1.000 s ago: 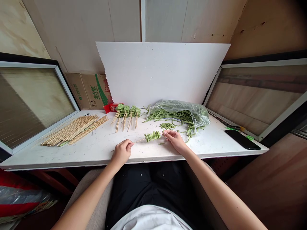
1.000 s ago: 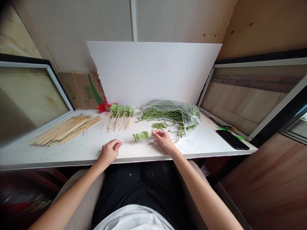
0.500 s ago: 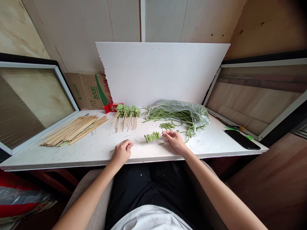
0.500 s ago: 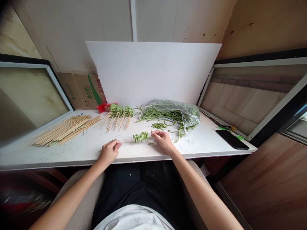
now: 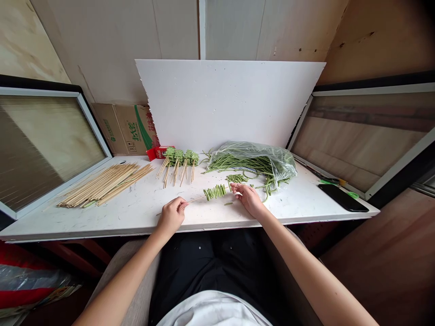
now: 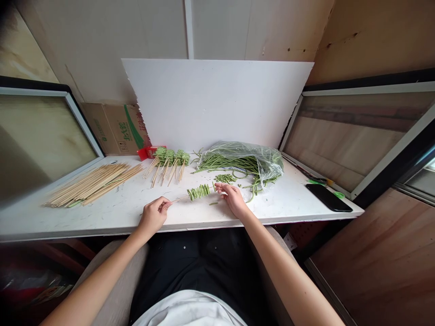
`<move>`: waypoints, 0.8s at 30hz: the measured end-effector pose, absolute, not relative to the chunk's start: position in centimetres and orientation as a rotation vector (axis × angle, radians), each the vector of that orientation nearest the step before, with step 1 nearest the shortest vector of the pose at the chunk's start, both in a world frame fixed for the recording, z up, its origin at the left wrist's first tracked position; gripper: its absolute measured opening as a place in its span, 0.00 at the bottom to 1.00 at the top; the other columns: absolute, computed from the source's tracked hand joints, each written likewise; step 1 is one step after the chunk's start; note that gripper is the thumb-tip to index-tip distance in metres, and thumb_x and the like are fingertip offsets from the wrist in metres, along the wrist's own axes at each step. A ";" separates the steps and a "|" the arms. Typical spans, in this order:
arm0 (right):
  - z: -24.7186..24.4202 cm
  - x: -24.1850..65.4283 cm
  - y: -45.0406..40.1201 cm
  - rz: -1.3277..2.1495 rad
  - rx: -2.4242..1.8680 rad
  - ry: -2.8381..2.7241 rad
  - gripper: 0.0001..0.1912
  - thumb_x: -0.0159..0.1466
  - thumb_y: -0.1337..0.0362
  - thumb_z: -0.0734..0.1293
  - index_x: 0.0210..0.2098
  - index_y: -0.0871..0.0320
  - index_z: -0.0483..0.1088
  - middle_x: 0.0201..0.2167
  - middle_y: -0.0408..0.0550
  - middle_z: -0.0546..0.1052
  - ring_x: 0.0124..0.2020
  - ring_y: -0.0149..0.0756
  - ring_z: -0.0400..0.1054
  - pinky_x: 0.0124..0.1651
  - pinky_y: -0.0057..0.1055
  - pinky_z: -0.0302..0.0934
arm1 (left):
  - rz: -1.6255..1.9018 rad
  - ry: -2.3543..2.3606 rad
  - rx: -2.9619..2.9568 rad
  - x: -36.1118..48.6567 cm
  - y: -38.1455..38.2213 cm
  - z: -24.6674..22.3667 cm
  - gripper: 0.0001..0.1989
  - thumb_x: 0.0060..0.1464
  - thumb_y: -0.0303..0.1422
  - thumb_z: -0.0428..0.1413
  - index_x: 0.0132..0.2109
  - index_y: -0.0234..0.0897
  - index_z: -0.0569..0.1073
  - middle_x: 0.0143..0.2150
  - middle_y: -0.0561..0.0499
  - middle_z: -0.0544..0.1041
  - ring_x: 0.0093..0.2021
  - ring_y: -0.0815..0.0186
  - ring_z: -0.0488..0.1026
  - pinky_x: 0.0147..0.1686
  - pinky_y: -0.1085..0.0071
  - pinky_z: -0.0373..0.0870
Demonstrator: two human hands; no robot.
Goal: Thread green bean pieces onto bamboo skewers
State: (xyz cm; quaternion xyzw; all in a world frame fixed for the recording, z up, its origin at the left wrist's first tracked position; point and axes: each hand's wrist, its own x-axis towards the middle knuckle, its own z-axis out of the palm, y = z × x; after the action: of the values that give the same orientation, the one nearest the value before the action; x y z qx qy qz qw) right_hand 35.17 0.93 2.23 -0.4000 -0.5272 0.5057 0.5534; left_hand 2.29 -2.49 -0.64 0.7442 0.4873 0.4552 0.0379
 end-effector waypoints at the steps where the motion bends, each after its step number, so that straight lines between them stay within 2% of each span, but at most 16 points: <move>1: 2.3 35.2 1.0 1.211 -0.943 -1.231 0.23 0.64 0.45 0.66 0.47 0.56 0.79 0.46 0.53 0.80 0.44 0.42 0.72 0.38 0.32 0.64 | 1.397 1.493 2.279 2.3 -2.5 -0.7 0.10 0.66 0.34 0.53 0.34 0.40 0.73 0.28 0.52 0.77 0.27 0.66 0.71 0.31 0.71 0.64; 4: 2.3 35.2 1.0 1.233 -0.934 -1.226 0.22 0.65 0.46 0.67 0.45 0.57 0.78 0.44 0.53 0.79 0.43 0.41 0.71 0.38 0.31 0.63 | 1.394 1.492 2.280 2.2 -2.4 -0.7 0.10 0.66 0.34 0.53 0.34 0.40 0.73 0.28 0.52 0.78 0.27 0.65 0.72 0.31 0.71 0.64; 9: 2.0 35.1 0.9 1.183 -0.931 -1.298 0.20 0.59 0.45 0.74 0.37 0.56 0.78 0.39 0.49 0.78 0.39 0.38 0.69 0.38 0.30 0.62 | 1.386 1.501 2.291 2.2 -2.3 -0.9 0.11 0.66 0.35 0.53 0.34 0.39 0.73 0.28 0.52 0.77 0.27 0.66 0.71 0.32 0.71 0.64; 14: 2.1 35.0 0.8 1.143 -0.978 -1.316 0.21 0.56 0.44 0.77 0.35 0.56 0.79 0.35 0.47 0.77 0.33 0.35 0.66 0.37 0.31 0.61 | 1.368 1.500 2.293 2.2 -2.3 -1.0 0.10 0.65 0.34 0.54 0.34 0.39 0.73 0.29 0.53 0.78 0.28 0.67 0.71 0.32 0.71 0.64; 24: 2.3 34.9 0.6 1.134 -1.027 -1.340 0.22 0.57 0.43 0.76 0.36 0.57 0.78 0.34 0.47 0.78 0.31 0.33 0.65 0.38 0.31 0.59 | 1.377 1.483 2.318 2.2 -2.3 -0.9 0.11 0.66 0.34 0.54 0.34 0.39 0.73 0.28 0.53 0.77 0.27 0.67 0.70 0.32 0.71 0.63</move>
State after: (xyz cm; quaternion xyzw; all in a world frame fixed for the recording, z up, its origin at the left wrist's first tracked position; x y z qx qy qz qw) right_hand 34.88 0.58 2.30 -0.4295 -0.5603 0.4744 0.5259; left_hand 2.24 -2.28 -0.91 0.7528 0.4818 0.4474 0.0321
